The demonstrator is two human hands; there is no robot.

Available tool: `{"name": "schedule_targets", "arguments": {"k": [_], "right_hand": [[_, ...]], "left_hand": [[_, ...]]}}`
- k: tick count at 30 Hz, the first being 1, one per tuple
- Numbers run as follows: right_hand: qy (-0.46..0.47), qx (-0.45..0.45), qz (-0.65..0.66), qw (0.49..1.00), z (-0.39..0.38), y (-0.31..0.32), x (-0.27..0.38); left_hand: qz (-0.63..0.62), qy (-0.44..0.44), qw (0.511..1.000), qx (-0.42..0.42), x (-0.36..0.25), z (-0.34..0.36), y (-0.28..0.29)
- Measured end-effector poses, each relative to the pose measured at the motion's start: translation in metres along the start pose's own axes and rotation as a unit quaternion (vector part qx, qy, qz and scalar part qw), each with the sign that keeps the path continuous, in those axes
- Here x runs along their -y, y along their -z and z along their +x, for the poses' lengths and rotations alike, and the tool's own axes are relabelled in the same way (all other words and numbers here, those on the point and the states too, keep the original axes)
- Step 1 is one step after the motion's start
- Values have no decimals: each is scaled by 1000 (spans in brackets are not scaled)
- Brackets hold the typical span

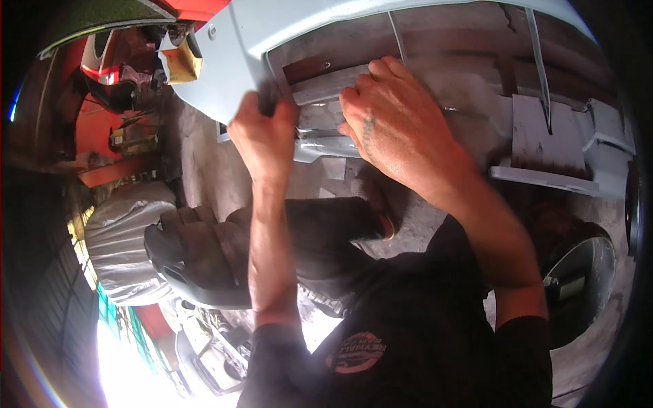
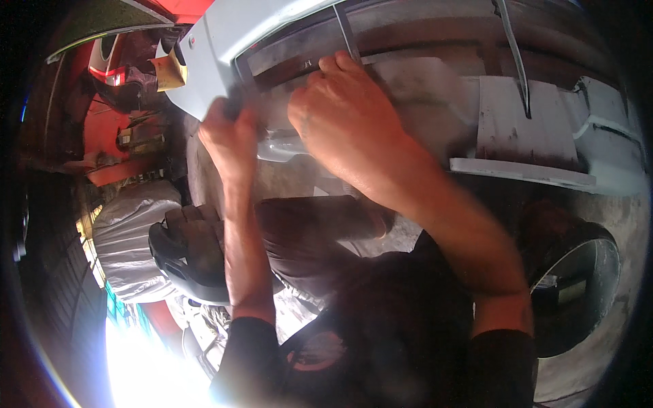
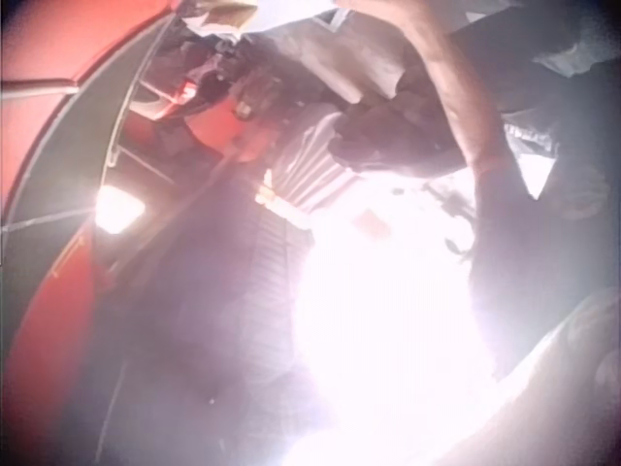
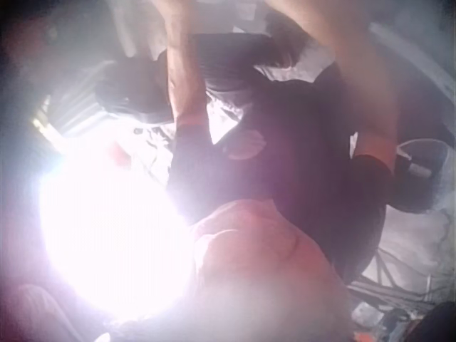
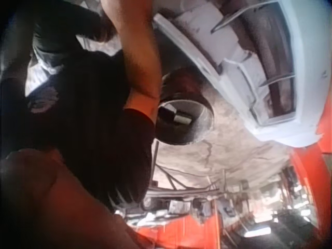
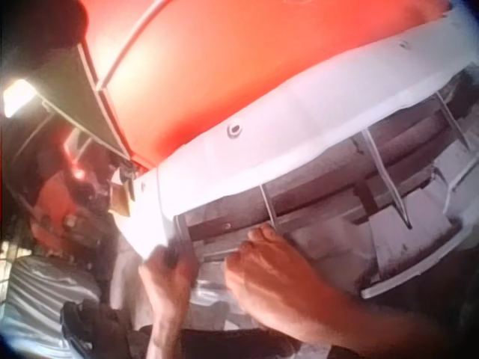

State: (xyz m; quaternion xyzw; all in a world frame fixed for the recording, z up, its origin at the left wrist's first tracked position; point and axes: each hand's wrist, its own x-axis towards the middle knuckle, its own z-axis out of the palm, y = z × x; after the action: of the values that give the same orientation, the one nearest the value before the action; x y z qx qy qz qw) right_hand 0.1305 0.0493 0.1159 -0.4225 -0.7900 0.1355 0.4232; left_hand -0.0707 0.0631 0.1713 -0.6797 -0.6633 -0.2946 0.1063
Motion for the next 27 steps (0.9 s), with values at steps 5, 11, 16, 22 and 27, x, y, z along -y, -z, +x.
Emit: {"name": "schedule_targets", "arguments": {"k": [5, 11, 16, 22, 27], "right_hand": [[33, -51, 16, 998, -1, 4, -2], [23, -7, -29, 999, -2, 6, -3], [3, 0, -22, 1000, 0, 7, 2], [-4, 28, 11, 1000, -5, 4, 4], [13, -54, 20, 998, -12, 4, 2]], "left_hand": [[21, -30, 999, 11, -2, 56, -9], [3, -24, 1000, -1, -5, 11, -5], [39, -52, 998, 20, -5, 57, -13], [-17, -11, 1000, 0, -4, 5, 1], [9, -34, 998, 48, 5, 64, -8]]}}
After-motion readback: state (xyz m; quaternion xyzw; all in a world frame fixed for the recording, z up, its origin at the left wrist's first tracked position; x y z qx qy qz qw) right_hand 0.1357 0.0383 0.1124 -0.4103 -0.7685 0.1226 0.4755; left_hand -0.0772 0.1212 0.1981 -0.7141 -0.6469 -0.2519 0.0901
